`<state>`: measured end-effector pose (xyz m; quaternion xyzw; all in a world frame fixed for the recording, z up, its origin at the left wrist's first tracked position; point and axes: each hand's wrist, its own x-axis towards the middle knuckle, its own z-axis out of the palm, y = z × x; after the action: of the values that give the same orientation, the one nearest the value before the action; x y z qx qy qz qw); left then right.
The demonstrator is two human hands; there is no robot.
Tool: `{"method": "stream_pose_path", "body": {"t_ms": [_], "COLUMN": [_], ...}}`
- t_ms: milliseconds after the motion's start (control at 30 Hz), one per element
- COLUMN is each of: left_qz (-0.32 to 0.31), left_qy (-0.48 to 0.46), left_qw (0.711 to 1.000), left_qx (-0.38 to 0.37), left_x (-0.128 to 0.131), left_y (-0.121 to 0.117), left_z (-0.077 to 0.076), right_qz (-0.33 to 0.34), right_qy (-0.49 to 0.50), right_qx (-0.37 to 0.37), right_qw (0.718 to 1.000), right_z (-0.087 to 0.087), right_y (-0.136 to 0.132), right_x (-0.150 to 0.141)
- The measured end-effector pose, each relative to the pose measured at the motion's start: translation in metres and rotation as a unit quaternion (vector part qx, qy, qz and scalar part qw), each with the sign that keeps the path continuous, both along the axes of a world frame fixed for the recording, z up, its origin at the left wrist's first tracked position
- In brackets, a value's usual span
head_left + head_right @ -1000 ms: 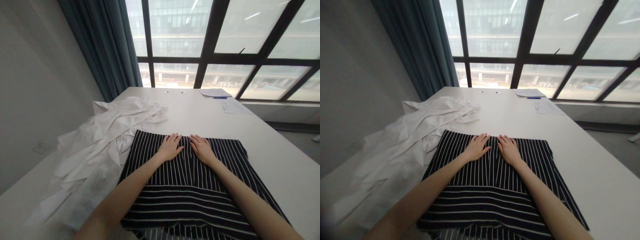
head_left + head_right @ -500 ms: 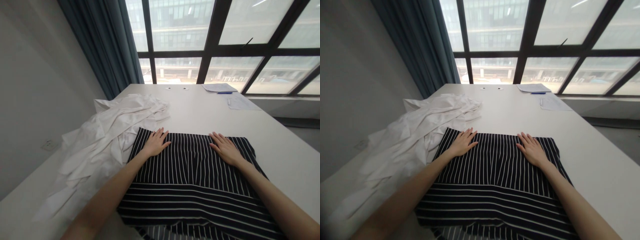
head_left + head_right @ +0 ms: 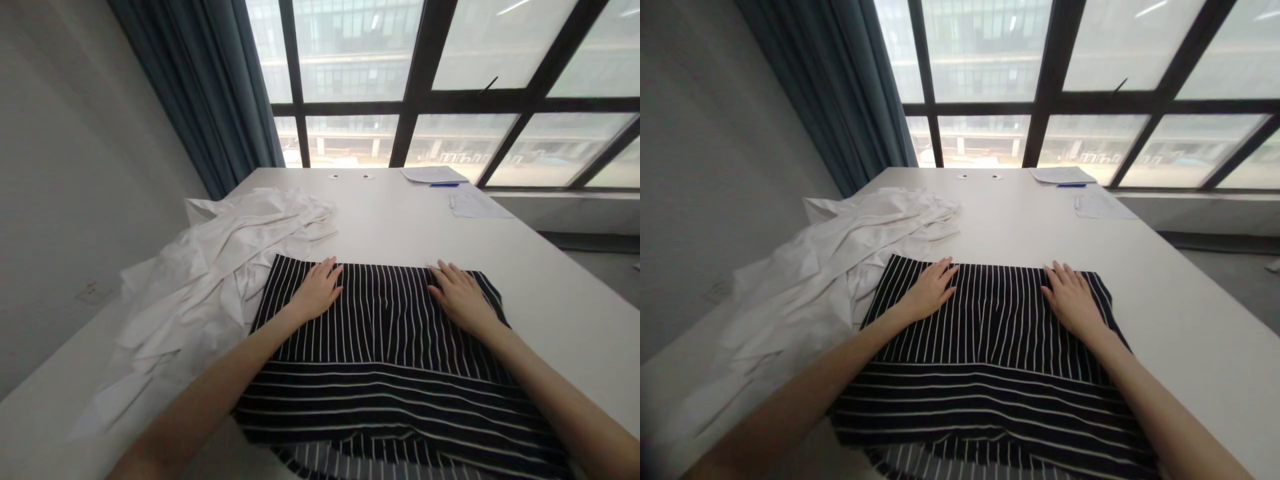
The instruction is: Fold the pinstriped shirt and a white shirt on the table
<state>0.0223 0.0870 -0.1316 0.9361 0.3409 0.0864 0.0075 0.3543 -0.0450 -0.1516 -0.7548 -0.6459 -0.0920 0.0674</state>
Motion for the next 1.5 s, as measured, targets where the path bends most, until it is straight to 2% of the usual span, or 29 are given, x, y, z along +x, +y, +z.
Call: {"method": "stream_pose_path", "body": {"t_ms": [167,233,300,533,900,1067,1167,1267,1400,1500], "left_qz": [-0.110,-0.125,-0.130,-0.105,0.006,0.049,0.066,0.057,0.076,0.132], "left_qy": [0.011,0.022,0.024,0.035,0.069,0.059,0.051,0.046,0.020,0.037], "left_qw": [0.990,0.988,0.988,0.992,0.998,0.997,0.996,0.997,0.997,0.990], "left_qx": [-0.084,-0.090,-0.084,-0.062,-0.002,0.019,0.033,0.024,0.010,-0.036], "left_x": [0.017,0.017,0.013,-0.023,-0.119,-0.138,-0.135,-0.125,-0.097,-0.070], "left_y": [-0.054,-0.067,-0.072,-0.061,-0.038,-0.040,-0.043,-0.031,0.009,0.043], "left_z": [0.002,-0.001,-0.004,-0.004,-0.011,-0.011,-0.006,0.013,0.050,0.068], "right_qz": [0.123,0.132,0.130,0.087,-0.024,-0.054,-0.082,-0.085,-0.044,-0.018], "right_qy": [0.059,0.057,0.053,0.020,0.009,0.006,-0.009,0.004,0.085,0.118], "right_qx": [-0.024,-0.035,-0.039,-0.056,-0.032,-0.018,-0.005,-0.002,-0.011,-0.016], "right_qw": [0.990,0.989,0.989,0.994,0.999,0.998,0.997,0.996,0.995,0.993], "right_z": [0.000,-0.002,-0.003,-0.003,-0.020,-0.029,-0.030,-0.017,0.017,0.041], "right_y": [-0.020,-0.030,-0.037,-0.058,-0.109,-0.122,-0.118,-0.100,-0.052,-0.007], "right_x": [-0.082,-0.101,-0.105,-0.068,0.018,0.035,0.038,0.047,0.053,0.030]}}
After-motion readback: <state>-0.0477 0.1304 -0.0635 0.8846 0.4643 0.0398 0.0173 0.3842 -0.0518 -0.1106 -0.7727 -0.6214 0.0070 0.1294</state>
